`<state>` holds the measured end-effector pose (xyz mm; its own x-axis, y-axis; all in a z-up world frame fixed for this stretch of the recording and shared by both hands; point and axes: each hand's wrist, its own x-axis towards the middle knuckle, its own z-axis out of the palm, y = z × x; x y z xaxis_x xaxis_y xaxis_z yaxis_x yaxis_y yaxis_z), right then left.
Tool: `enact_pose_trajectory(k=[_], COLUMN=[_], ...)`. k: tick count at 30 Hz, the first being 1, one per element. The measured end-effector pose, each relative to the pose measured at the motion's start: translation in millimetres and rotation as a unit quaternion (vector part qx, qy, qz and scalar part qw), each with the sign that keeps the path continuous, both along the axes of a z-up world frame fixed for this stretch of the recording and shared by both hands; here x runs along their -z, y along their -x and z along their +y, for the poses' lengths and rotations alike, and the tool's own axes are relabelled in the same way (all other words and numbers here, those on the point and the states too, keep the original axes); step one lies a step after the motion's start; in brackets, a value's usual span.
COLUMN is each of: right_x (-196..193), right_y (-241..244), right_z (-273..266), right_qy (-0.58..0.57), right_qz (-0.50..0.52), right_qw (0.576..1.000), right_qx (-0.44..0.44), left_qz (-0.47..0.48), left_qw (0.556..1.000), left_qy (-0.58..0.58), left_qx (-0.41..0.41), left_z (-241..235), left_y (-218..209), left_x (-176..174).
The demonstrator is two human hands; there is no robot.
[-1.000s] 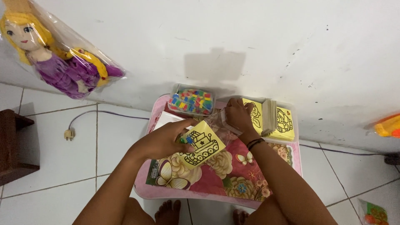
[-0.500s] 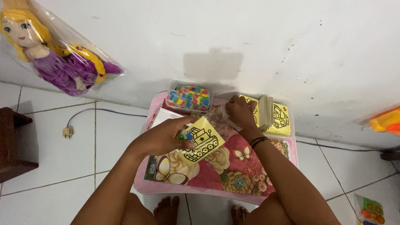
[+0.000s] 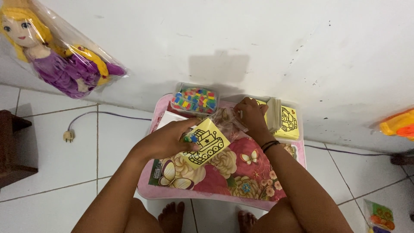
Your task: The person places small yellow cards with printed designs into clear plastic sleeves, then adds small colorful blocks into the sleeves. The person repeats this process for multiple cards, placing the finished packages on the floor.
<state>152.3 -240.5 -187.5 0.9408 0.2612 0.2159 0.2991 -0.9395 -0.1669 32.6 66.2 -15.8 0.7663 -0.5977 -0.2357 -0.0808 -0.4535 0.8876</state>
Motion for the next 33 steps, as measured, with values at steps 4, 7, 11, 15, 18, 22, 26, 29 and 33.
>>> enact_pose_trajectory(k=[4,7,11,15,18,22,26,29,33], right_x=[-13.7,-7.9,13.4,19.4,-1.0,12.0,-14.7,-60.5,-120.6], right_y=[11.4,9.1,-1.2,-8.4,4.6,-8.8,9.4,35.4,76.3], right_z=[-2.1,-10.1,-21.7,-25.0,-17.0,-19.7,-20.8,-17.2,-15.0], right_qy=[0.009,-0.045,-0.028,-0.066,-0.086,-0.092,-0.192,-0.264,-0.388], right_qz=[0.005,0.036,0.020,0.017,0.021,0.016,-0.001,-0.007,0.041], right_qw=[1.000,0.998,0.999,0.998,0.996,0.994,0.980,0.964,0.920], right_qx=[0.011,0.000,-0.003,0.005,0.022,0.056,0.052,0.014,-0.036], left_qz=[0.002,-0.008,-0.010,-0.016,-0.014,-0.021,-0.024,-0.028,-0.028], left_qw=[1.000,1.000,1.000,1.000,1.000,1.000,1.000,1.000,1.000], left_qy=[0.003,0.005,-0.001,-0.004,0.000,0.000,0.000,-0.003,0.009], left_qx=[0.000,0.006,0.004,0.001,0.002,0.001,0.002,0.003,0.006], left_z=[-2.0,-3.4,-6.7,-6.7,-5.4,-3.7,-4.3,-6.4,-10.2], left_y=[2.4,2.9,6.2,9.0,10.2,9.8,10.1,10.8,12.3], left_x=[1.3,-0.2,-1.7,-6.0,-5.8,-1.3,2.2,-1.6,-4.9])
